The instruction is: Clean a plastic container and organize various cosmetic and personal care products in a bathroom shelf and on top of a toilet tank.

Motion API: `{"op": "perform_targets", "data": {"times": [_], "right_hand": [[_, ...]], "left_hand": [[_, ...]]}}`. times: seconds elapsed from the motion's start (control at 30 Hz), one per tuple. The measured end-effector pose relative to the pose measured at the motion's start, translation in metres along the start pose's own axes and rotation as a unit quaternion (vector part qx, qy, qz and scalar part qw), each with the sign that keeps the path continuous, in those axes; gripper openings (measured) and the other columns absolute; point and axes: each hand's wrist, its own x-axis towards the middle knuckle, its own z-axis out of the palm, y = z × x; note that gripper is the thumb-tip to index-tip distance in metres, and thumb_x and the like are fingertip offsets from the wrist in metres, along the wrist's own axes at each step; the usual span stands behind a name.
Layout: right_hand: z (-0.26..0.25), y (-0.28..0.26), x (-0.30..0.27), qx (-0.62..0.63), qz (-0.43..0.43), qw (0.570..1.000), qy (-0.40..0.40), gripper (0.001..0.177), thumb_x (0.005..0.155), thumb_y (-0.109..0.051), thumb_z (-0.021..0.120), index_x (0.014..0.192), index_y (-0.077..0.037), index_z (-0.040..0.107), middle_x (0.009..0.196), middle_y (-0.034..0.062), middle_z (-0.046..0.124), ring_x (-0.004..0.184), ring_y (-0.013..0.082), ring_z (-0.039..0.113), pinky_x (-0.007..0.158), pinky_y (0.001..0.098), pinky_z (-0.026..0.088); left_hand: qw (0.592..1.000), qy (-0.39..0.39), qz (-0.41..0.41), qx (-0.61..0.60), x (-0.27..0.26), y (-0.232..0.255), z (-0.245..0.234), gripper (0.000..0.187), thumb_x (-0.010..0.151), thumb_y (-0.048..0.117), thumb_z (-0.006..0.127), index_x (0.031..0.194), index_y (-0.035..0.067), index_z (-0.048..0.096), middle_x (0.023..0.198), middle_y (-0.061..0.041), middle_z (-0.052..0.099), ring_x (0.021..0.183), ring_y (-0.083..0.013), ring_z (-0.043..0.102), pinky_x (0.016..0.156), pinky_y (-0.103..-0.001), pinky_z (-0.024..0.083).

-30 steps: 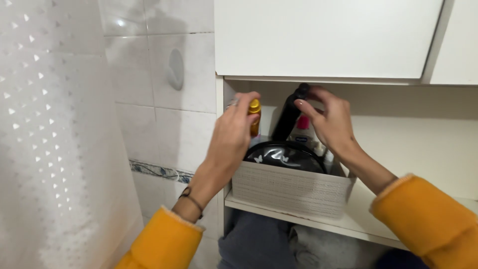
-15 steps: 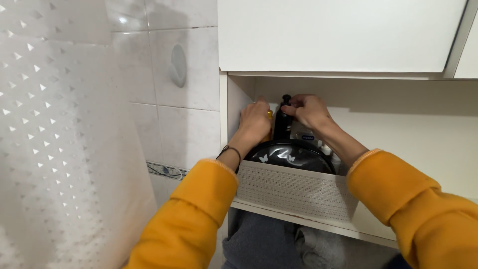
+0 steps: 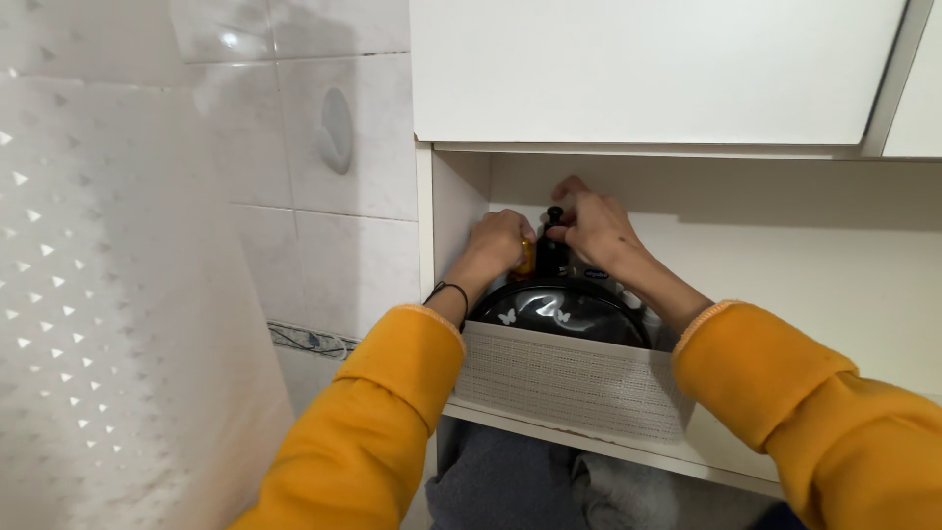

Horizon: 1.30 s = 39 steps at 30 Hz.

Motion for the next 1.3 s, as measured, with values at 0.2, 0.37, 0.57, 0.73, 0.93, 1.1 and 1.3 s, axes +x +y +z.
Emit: {"op": "perform_targets", "data": {"times": [0.2,0.37,0.57,0.73,0.93,1.1,1.3], "right_hand": [[-0.008,-0.007,-0.005,-0.085,-0.047,0.995,0.01,0.032,0.087,-0.01,0.076,0.118,-0.004,0.068,0.101,0.022,0.076,0.093,0.0354,0.076,0.084,0.0418,0.061],[-0.01,-0.007,-0.006,-0.118,-0.065,0.99,0.03,0.03,0.087,-0.011,0.077,0.115,-0.004,0.073,0.098,0.0249,0.074,0.092,0.0385,0.073,0.084,0.0451,0.058],[-0.014,0.011,0.001,-0.118,-0.154,0.978,0.072,0.024,0.084,-0.009,0.077,0.107,-0.005,0.079,0.104,0.0199,0.075,0.091,0.0362,0.072,0.085,0.0449,0.057],[-0.02,0.001,-0.008,-0.106,-0.11,0.988,0.031,0.027,0.09,-0.01,0.072,0.116,-0.009,0.076,0.11,0.0179,0.074,0.093,0.0337,0.073,0.086,0.043,0.058],[-0.031,0.005,-0.02,-0.056,-0.173,0.98,0.081,0.028,0.095,-0.01,0.066,0.122,-0.008,0.074,0.119,0.018,0.072,0.1,0.0349,0.071,0.087,0.0421,0.056],[-0.068,0.0,-0.045,-0.032,-0.084,0.995,0.031,0.028,0.099,-0.018,0.061,0.125,-0.015,0.071,0.125,0.0092,0.072,0.103,0.0264,0.073,0.097,0.0372,0.055],[-0.145,0.006,-0.173,-0.182,-0.202,0.953,0.134,0.014,0.093,-0.012,0.071,0.104,-0.007,0.078,0.116,0.0105,0.075,0.105,0.0309,0.068,0.09,0.0433,0.054]], "left_hand": [[0.999,0.041,0.024,-0.005,-0.007,0.015,-0.006,0.023,0.077,-0.002,0.07,0.095,0.008,0.079,0.113,-0.015,0.073,0.11,-0.0341,0.068,0.102,-0.041,0.05],[0.998,0.054,0.03,0.001,-0.009,0.019,-0.007,0.02,0.088,0.003,0.062,0.098,0.008,0.078,0.117,-0.02,0.069,0.111,-0.0391,0.064,0.099,-0.043,0.051],[0.993,0.037,0.043,0.103,-0.006,0.028,-0.014,0.02,0.087,0.005,0.064,0.097,0.013,0.08,0.116,-0.018,0.072,0.109,-0.0382,0.067,0.095,-0.043,0.054],[0.985,-0.031,-0.017,0.169,0.0,0.038,-0.03,0.016,0.088,0.013,0.071,0.102,0.013,0.079,0.119,-0.018,0.07,0.111,-0.0377,0.067,0.092,-0.044,0.056],[0.989,-0.031,0.043,0.138,0.003,0.029,-0.037,0.03,0.07,0.006,0.082,0.098,0.017,0.081,0.114,-0.011,0.073,0.114,-0.0336,0.064,0.098,-0.041,0.051],[0.996,0.08,0.04,0.01,-0.025,0.066,-0.053,0.017,0.089,0.015,0.07,0.103,0.014,0.08,0.104,-0.015,0.076,0.098,-0.037,0.07,0.092,-0.045,0.054],[0.99,0.063,0.116,-0.047,-0.133,0.191,-0.064,0.022,0.093,0.027,0.066,0.092,0.011,0.08,0.077,-0.014,0.074,0.076,-0.0345,0.07,0.075,-0.044,0.053]]}}
